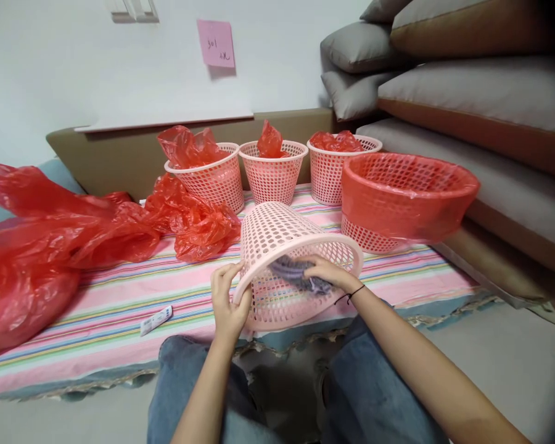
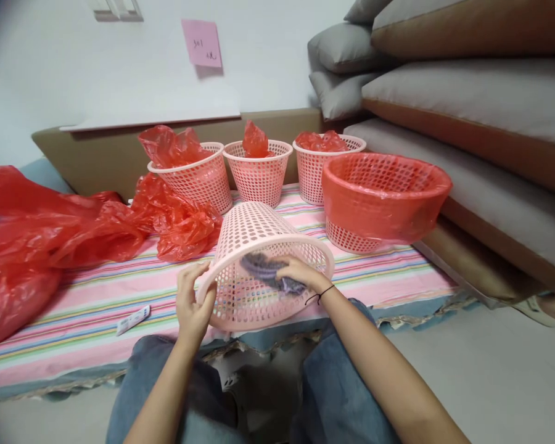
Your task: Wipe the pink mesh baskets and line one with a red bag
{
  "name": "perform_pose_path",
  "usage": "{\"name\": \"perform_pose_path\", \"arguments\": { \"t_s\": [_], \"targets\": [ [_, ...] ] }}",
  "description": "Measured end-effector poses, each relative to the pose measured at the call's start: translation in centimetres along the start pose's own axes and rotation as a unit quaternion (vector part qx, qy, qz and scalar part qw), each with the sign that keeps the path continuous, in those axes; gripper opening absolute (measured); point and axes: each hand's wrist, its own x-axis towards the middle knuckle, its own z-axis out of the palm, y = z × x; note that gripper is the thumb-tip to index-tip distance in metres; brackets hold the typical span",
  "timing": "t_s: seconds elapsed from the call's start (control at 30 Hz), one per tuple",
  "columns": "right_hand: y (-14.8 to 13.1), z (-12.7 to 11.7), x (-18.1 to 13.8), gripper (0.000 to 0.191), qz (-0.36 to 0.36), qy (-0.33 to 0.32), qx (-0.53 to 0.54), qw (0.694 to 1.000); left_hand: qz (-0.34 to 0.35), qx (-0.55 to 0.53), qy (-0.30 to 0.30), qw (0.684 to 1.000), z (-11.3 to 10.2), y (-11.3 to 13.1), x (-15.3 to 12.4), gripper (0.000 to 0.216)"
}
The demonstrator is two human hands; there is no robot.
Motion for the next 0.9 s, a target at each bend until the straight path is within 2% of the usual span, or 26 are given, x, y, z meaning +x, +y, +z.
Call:
{"name": "perform_pose_path", "arguments": {
  "t_s": [0.07,0.13,0.27,0.33,0.4,0.47,0.57,0.67,0.73,0.8,0.9],
  "targets": [
    [0.2,0.2,1.0,0.06,-0.019,0.136,0.019,0.99,-0.012,-0.027,-0.031,0.999,0.1,0.1,-0.1,0.044],
    [0.5,0.7,2.0,0.055,-0.027,0.229,0.032,0.972,-0.027,-0.076,-0.076,0.994,0.3,0.3,-0.2,0.053],
    [0.7,1.4,3.1,0.046,-0.044,0.305,0.029,0.951,-0.024,-0.154,-0.166,0.974,1.4,1.1,-0.8,0.071],
    [0.7,1.3,3.3,0.047,-0.048,0.331,0.008,0.942,-0.023,-0.152,-0.151,0.977,2.3,1.6,-1.2,0.071],
    [0.8,0.9,3.3,0.049,-0.043,0.352,-0.023,0.935,-0.053,-0.164,-0.089,0.981,3.0,2.0,-1.7,0.062],
    [1.1,0.6,3.2,0.049,-0.034,0.368,-0.061,0.927,-0.083,-0.18,-0.043,0.979,3.4,2.1,-1.9,0.046],
    [1.5,0.0,3.0,0.049,-0.021,0.374,-0.124,0.919,-0.058,-0.129,-0.057,0.988,3.6,2.1,-1.9,0.032],
    [1.7,-0.2,2.7,0.047,0.0,0.351,-0.18,0.919,-0.002,-0.062,-0.102,0.993,3.9,1.9,-2.0,0.048],
    [1.9,-0.2,2.6,0.048,0.023,0.327,-0.21,0.921,0.001,-0.061,-0.116,0.991,4.5,1.7,-2.2,0.061],
    [2.2,0.0,2.7,0.05,0.053,0.297,-0.231,0.925,-0.016,-0.075,-0.109,0.991,5.1,1.6,-2.5,0.067],
    [2.7,0.7,2.8,0.051,0.09,0.233,-0.243,0.937,-0.024,-0.091,-0.083,0.992,5.6,1.4,-2.4,0.062]
  ]
}}
